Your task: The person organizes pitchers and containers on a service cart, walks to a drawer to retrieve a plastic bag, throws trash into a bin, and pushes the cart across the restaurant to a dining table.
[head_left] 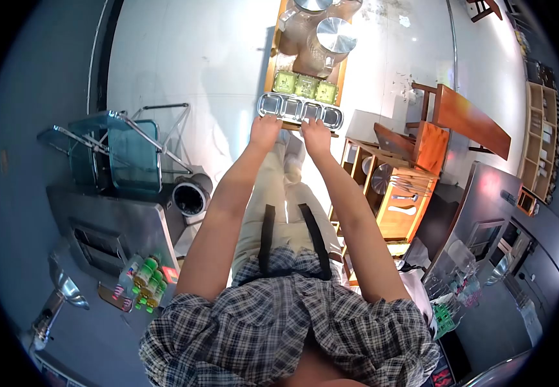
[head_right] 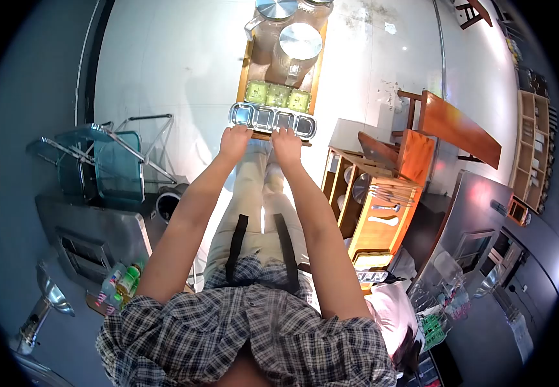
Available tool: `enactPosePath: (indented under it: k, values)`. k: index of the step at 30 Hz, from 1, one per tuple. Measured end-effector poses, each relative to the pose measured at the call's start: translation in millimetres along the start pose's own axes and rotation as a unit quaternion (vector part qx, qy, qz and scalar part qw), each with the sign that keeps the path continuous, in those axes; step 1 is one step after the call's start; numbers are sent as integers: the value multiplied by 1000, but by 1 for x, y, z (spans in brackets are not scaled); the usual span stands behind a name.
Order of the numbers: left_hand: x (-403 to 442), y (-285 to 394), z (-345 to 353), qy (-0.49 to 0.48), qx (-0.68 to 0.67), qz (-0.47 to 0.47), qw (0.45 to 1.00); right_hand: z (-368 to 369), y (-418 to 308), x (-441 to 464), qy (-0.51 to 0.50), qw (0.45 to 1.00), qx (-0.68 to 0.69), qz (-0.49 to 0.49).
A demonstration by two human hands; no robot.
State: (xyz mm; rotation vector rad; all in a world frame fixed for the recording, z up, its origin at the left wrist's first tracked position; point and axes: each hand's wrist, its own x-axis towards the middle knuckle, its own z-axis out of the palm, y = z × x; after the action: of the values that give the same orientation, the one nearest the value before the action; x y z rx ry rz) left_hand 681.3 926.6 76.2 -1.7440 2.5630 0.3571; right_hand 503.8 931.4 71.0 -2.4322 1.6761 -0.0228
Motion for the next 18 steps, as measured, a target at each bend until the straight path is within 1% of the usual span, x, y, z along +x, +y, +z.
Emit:
enactPosePath:
  k: [3, 6, 9, 10, 12, 15, 16, 18]
  values:
    - [-36, 5, 6, -6, 0, -9, 1000, 6, -21, -31, -19, 1000, 0, 0]
    - [-64, 9, 9, -2, -7, 3, 1000, 6, -35, -50, -67, 998, -4, 14]
    - [-90, 9, 15, 19, -17, 3, 1000, 15, -48, -71, -25, 1000, 16, -3]
    - [-103, 8, 16, 19, -18, 5, 1000, 16, -57, -81, -25, 1000, 15, 0]
    - [-123, 5, 17, 19, -15, 4, 1000, 20, -75, -95, -47, 999, -21, -1]
    - [-150, 4, 18, -3, -10, 6, 1000, 26, -98, -113, -58, 998, -19, 30]
    - [-160, 2, 18, -4, -11, 9, 1000, 26, -105, -121, -79, 996, -20, 31]
    - [-186, 0, 20, 11, -16, 31, 999, 26, -123, -142, -79, 996, -12, 30]
